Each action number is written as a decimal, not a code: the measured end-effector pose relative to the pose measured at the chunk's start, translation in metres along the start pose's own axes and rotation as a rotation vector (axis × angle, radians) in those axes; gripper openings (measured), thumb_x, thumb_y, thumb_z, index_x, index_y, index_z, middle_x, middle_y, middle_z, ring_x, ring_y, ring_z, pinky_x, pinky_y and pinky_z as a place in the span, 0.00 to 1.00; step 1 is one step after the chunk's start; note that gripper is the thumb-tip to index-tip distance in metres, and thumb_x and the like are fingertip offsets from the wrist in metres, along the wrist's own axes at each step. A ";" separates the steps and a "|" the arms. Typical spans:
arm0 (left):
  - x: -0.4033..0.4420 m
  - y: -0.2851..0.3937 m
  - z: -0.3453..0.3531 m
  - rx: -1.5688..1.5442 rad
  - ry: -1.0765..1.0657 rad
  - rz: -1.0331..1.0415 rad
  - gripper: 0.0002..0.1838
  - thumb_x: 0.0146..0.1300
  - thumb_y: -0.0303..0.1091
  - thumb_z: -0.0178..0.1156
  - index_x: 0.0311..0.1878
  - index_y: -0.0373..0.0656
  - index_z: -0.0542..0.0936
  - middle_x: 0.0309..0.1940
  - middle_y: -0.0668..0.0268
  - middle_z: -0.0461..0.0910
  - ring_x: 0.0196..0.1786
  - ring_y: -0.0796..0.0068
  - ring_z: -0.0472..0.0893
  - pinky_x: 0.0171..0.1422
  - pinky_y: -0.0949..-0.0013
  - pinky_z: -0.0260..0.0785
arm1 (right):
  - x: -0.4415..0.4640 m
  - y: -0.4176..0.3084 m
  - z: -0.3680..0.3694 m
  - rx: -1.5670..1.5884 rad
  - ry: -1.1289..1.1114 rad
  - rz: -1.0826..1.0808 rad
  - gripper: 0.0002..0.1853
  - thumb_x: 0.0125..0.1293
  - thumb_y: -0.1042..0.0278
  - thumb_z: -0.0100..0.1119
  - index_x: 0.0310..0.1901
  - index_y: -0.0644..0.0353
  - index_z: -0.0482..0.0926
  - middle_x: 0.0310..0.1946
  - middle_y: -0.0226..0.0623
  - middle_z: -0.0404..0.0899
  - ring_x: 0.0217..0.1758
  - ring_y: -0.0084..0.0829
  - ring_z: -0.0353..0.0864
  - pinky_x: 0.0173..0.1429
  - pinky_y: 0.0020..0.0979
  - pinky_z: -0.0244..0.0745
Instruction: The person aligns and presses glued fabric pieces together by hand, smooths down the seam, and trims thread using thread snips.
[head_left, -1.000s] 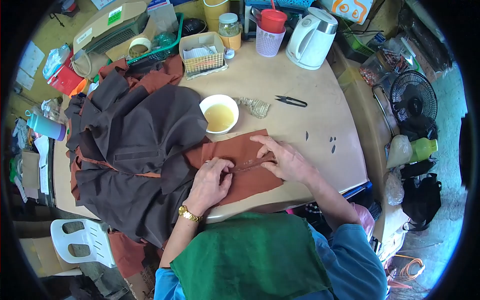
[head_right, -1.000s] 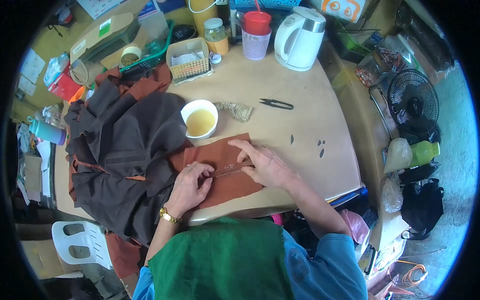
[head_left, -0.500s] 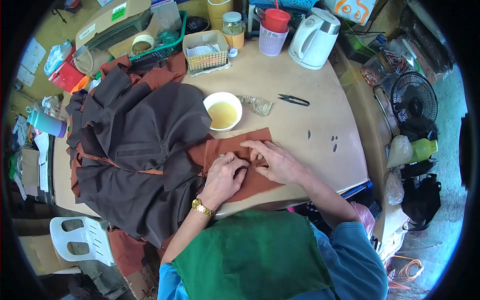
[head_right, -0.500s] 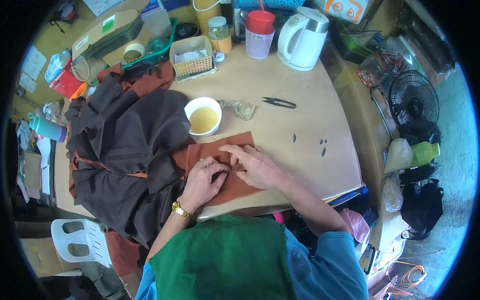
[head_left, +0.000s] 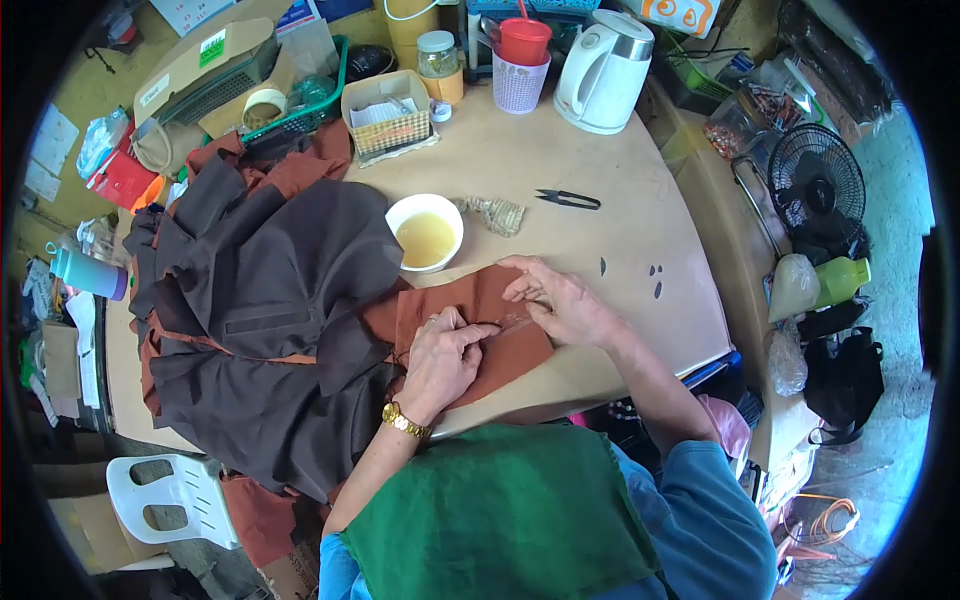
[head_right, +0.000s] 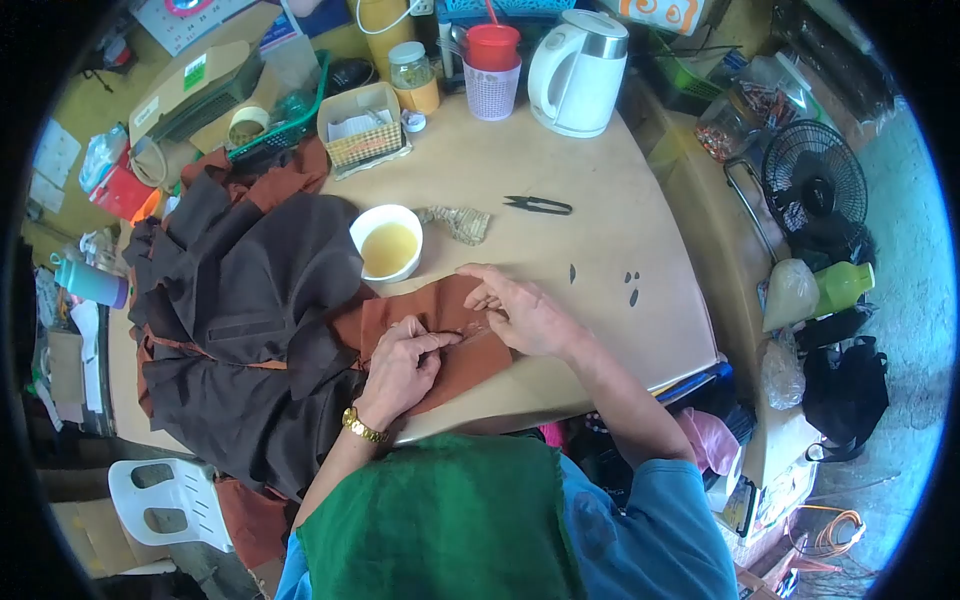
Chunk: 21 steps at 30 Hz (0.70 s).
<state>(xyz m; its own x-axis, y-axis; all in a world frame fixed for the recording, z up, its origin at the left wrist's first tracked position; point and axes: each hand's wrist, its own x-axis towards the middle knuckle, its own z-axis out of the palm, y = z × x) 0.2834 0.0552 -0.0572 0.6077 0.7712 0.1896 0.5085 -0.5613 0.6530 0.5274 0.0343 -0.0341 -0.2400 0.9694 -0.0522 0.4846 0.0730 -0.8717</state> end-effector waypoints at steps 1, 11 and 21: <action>0.001 0.002 0.001 0.020 0.021 0.019 0.14 0.56 0.23 0.65 0.44 0.47 0.91 0.36 0.61 0.75 0.40 0.58 0.77 0.48 0.57 0.73 | -0.001 -0.001 -0.001 0.021 -0.006 0.000 0.37 0.66 0.89 0.47 0.77 0.55 0.61 0.53 0.44 0.85 0.57 0.38 0.87 0.65 0.38 0.82; 0.017 0.012 0.007 -0.011 -0.024 -0.031 0.06 0.59 0.26 0.71 0.40 0.42 0.90 0.36 0.59 0.83 0.42 0.56 0.83 0.49 0.56 0.77 | 0.002 0.010 0.004 -0.229 0.106 -0.082 0.36 0.65 0.82 0.64 0.74 0.54 0.66 0.50 0.40 0.82 0.56 0.44 0.84 0.63 0.41 0.80; 0.009 0.007 0.017 -0.021 0.038 0.041 0.15 0.59 0.22 0.68 0.46 0.51 0.93 0.30 0.63 0.75 0.36 0.62 0.79 0.45 0.60 0.75 | 0.006 0.008 -0.004 -0.434 0.199 0.103 0.42 0.59 0.74 0.74 0.75 0.49 0.65 0.47 0.37 0.80 0.59 0.43 0.79 0.64 0.48 0.69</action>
<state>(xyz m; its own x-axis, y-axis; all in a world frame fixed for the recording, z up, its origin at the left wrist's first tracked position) 0.3027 0.0529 -0.0630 0.6041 0.7586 0.2441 0.4703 -0.5866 0.6594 0.5330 0.0421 -0.0394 -0.0276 0.9996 0.0039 0.8138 0.0247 -0.5807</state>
